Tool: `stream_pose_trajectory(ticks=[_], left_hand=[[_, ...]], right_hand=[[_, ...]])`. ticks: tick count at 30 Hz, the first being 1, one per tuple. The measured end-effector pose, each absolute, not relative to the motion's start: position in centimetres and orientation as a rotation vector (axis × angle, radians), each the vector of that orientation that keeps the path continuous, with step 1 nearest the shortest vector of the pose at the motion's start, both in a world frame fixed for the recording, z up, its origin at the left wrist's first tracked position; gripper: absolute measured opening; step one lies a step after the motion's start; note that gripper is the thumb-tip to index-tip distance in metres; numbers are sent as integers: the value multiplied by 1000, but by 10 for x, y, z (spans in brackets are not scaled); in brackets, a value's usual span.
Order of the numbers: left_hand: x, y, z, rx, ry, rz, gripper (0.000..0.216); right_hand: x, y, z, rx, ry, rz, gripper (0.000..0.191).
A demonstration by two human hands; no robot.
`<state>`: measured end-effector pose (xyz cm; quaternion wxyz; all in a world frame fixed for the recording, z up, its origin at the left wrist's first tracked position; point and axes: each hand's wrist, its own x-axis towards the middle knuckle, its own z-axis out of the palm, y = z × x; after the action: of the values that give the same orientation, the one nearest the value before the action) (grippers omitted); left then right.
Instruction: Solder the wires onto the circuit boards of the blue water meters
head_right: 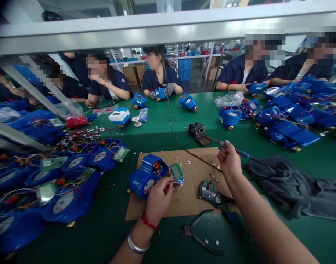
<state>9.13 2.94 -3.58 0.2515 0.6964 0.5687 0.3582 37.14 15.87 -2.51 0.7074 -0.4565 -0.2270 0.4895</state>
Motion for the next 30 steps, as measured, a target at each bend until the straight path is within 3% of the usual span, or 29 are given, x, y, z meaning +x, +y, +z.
stream_pose_trajectory(ticks=[10, 16, 23, 30], left_hand=[[90, 29, -41, 1856, 1567, 966, 10], [89, 30, -44, 1844, 1550, 952, 10], [89, 30, -46, 1858, 1539, 985, 11], [89, 30, -46, 1831, 1539, 952, 12]], right_hand=[[341, 68, -3, -897, -642, 1229, 22], [364, 114, -32, -1151, -626, 946, 24], [384, 189, -68, -1286, -561, 932, 22], [408, 187, -75, -1371, -708, 930, 22]])
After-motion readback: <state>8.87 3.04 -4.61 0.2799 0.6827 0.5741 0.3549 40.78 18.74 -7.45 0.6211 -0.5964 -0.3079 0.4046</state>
